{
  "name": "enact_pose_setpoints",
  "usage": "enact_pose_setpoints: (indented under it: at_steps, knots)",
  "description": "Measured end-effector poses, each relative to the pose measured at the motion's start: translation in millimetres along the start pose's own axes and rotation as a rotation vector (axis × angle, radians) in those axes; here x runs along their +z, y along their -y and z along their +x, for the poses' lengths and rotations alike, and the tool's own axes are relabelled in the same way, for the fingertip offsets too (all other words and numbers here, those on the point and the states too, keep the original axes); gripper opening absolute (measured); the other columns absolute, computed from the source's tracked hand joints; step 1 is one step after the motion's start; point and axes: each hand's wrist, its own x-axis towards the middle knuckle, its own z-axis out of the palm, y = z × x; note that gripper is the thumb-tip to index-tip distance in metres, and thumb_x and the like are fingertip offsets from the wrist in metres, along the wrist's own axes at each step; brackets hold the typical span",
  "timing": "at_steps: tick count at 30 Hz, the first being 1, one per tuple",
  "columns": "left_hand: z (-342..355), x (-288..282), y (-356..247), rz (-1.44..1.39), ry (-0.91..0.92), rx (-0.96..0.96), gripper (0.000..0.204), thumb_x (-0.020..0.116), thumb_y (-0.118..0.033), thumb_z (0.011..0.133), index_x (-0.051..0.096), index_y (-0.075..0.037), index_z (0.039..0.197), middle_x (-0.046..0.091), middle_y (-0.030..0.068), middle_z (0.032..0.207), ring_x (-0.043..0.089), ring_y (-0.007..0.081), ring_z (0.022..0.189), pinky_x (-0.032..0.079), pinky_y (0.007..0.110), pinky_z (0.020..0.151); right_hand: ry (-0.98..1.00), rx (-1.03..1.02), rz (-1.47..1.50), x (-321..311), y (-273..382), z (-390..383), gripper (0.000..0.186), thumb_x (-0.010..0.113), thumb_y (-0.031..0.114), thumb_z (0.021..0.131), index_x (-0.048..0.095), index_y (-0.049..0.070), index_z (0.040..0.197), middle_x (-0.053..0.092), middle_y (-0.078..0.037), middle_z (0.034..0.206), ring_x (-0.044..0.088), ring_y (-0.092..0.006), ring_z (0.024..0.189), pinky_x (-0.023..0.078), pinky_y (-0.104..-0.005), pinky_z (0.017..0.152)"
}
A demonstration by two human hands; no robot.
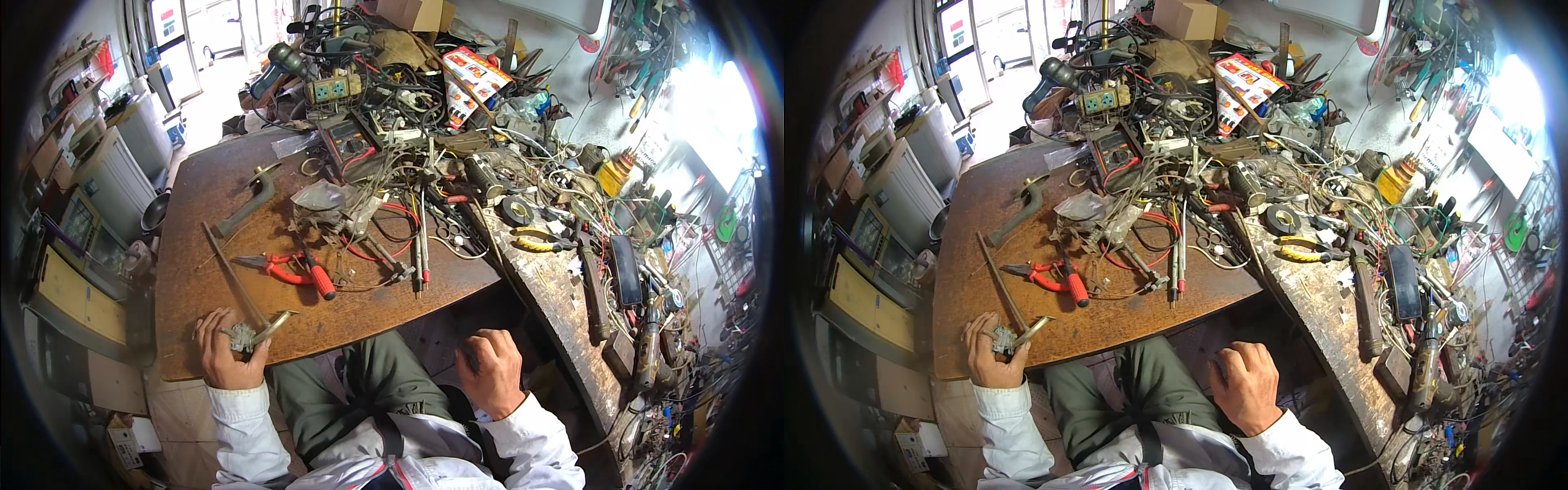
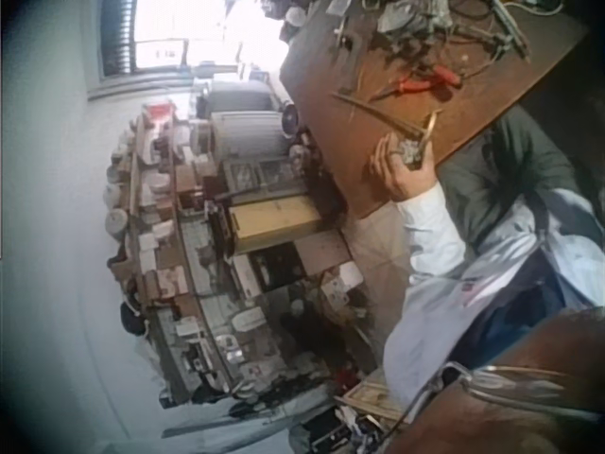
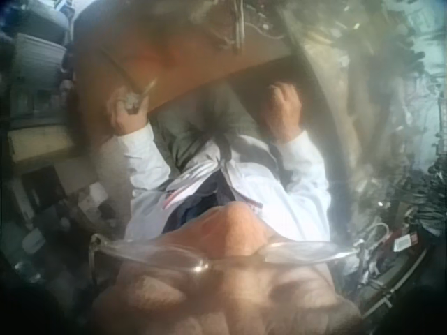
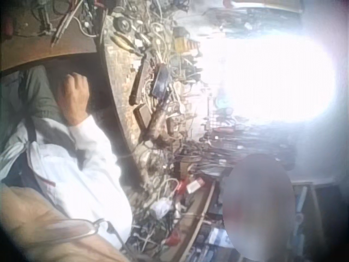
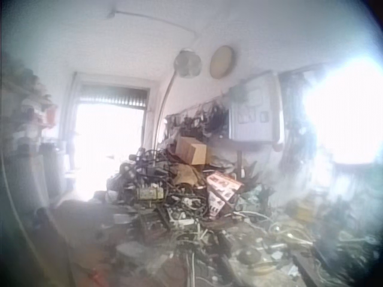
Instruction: The person works at a cluttered workbench, manipulating a small metal component with pliers and a power drill. They then walk outside to a white car, holding the component and a tool, before returning inside.
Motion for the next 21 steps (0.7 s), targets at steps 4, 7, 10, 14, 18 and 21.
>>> enact_pose_setpoints:
  at_steps: [4,7,10,14,18,21]
  knots:
    - [5,4,-4,-0.019,0.010,0.009,0.060,0.083,-0.007,0.057,0.062,0.001,0.112,0.064,0.0213,0.116,0.058,0.0411,0.114,0.038,0.054,0.107,-0.011,-0.006,0.010,3,-1,9,0.027,0.079,0.008,0.067,0.063,0.003,0.089,0.064,-0.013,0.093,0.061,-0.0315,0.082,0.051,-0.0406,0.069]
    - [2,1,1,-0.007,-0.015,0.044,0.060,0.083,-0.007,0.057,0.061,0.002,0.112,0.064,0.0217,0.116,0.058,0.0420,0.112,0.039,0.055,0.106,-0.002,-0.017,0.030,7,0,17,0.029,0.080,0.006,0.065,0.064,0.003,0.089,0.065,-0.014,0.093,0.062,-0.0322,0.082,0.053,-0.0407,0.069]
    - [-1,6,13,-0.015,-0.024,0.088,0.061,0.083,-0.007,0.058,0.061,0.003,0.114,0.064,0.0223,0.115,0.058,0.0428,0.111,0.040,0.055,0.105,0.053,-0.026,0.019,12,-4,21,0.025,0.079,0.011,0.069,0.064,0.004,0.088,0.065,-0.012,0.093,0.062,-0.0312,0.082,0.053,-0.0403,0.070]
    - [-2,10,23,-0.025,0.010,0.129,0.061,0.080,-0.007,0.060,0.060,0.004,0.117,0.063,0.0228,0.118,0.057,0.0422,0.114,0.038,0.054,0.106,0.053,0.005,0.020,10,-12,15,0.024,0.078,0.014,0.072,0.064,0.005,0.089,0.064,-0.012,0.094,0.061,-0.0301,0.082,0.052,-0.0401,0.070]
    - [1,13,31,0.051,-0.025,0.220,0.055,0.082,-0.014,0.066,0.062,0.003,0.115,0.063,0.0213,0.116,0.059,0.0389,0.108,0.044,0.049,0.099,0.060,0.033,-0.001,6,-25,2,0.024,0.076,0.015,0.074,0.061,0.005,0.091,0.060,-0.011,0.090,0.058,-0.0292,0.081,0.050,-0.0402,0.072]
    - [20,2,-6,0.035,-0.113,0.285,0.049,0.090,-0.031,0.070,0.070,0.000,0.102,0.068,0.0166,0.108,0.066,0.0319,0.096,0.054,0.042,0.086,0.029,0.078,-0.025,-4,-26,-5,0.021,0.073,0.016,0.075,0.060,0.005,0.087,0.058,-0.010,0.088,0.057,-0.0284,0.083,0.049,-0.0394,0.074]
